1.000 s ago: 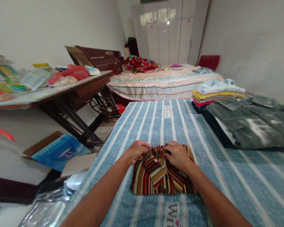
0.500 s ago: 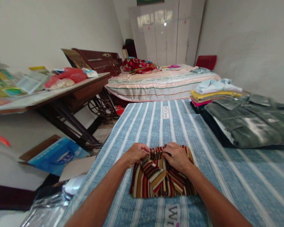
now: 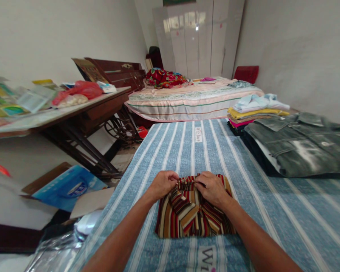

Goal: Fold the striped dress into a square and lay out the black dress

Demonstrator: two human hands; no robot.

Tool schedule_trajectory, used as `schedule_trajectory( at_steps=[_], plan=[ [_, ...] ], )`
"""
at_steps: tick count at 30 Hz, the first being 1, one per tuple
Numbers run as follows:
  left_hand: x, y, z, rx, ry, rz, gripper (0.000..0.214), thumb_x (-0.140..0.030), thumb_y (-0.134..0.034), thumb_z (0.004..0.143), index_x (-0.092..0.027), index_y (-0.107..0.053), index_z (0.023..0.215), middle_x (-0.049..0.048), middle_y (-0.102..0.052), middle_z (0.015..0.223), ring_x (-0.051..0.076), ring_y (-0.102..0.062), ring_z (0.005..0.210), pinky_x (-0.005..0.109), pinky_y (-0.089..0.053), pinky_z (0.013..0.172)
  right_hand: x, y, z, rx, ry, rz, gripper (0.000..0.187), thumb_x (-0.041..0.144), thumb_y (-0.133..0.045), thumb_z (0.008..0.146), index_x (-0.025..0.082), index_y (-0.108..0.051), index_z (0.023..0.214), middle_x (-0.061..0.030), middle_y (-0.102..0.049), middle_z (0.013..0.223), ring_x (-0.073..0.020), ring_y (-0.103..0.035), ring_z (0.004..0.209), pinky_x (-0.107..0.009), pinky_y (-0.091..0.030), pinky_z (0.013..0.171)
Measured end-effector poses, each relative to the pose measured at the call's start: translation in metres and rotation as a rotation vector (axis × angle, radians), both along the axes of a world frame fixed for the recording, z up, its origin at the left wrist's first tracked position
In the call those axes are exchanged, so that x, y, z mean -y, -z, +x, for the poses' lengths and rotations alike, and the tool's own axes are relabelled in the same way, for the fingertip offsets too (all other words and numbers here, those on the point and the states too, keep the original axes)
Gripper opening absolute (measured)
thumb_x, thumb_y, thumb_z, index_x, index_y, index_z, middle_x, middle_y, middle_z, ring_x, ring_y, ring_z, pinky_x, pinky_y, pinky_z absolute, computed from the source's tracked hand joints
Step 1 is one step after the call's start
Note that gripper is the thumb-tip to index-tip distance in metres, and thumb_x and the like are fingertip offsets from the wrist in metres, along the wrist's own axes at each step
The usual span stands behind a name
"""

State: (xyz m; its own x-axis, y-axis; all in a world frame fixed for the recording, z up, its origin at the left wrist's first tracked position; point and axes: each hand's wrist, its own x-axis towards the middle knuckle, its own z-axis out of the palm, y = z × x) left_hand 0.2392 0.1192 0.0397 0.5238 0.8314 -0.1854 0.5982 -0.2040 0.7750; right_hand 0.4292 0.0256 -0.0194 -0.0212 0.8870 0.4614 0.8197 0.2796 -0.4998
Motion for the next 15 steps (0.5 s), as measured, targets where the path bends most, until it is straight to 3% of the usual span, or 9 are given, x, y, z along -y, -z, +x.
schedule_trajectory(
  at_steps=[4,11,15],
  plan=[
    [0.005,-0.019,0.009,-0.021,0.043,0.161,0.019,-0.031,-0.056,0.069,-0.016,-0.063,0.079,0.0003,-0.063,0.069,0.015,-0.058,0.068,0.024,-0.042,0.064,-0.001,0.000,0.000,0.027,0.011,-0.008,0.012,0.016,-0.056,0.083,0.020,-0.062,0.074,-0.0017,-0.057,0.074,-0.0158,-0.053,0.075,-0.026,-0.039,0.069],
    [0.023,-0.035,0.036,-0.614,0.306,0.476,0.023,-0.014,-0.054,0.067,-0.018,-0.061,0.088,0.0072,-0.066,0.086,0.025,-0.061,0.085,0.031,-0.043,0.070,-0.002,0.005,0.002,0.009,0.001,-0.033,0.011,0.015,-0.055,0.083,0.019,-0.064,0.079,-0.0022,-0.058,0.076,-0.0157,-0.054,0.078,-0.026,-0.039,0.071],
    [0.024,-0.038,0.050,-0.716,0.394,0.497,0.024,-0.010,-0.050,0.070,-0.017,-0.059,0.092,0.0131,-0.066,0.094,0.030,-0.060,0.096,0.037,-0.043,0.079,-0.002,0.004,0.002,0.014,0.001,-0.025,0.011,0.015,-0.055,0.083,0.019,-0.064,0.079,-0.0026,-0.058,0.076,-0.0161,-0.054,0.078,-0.026,-0.039,0.072]
  ],
)
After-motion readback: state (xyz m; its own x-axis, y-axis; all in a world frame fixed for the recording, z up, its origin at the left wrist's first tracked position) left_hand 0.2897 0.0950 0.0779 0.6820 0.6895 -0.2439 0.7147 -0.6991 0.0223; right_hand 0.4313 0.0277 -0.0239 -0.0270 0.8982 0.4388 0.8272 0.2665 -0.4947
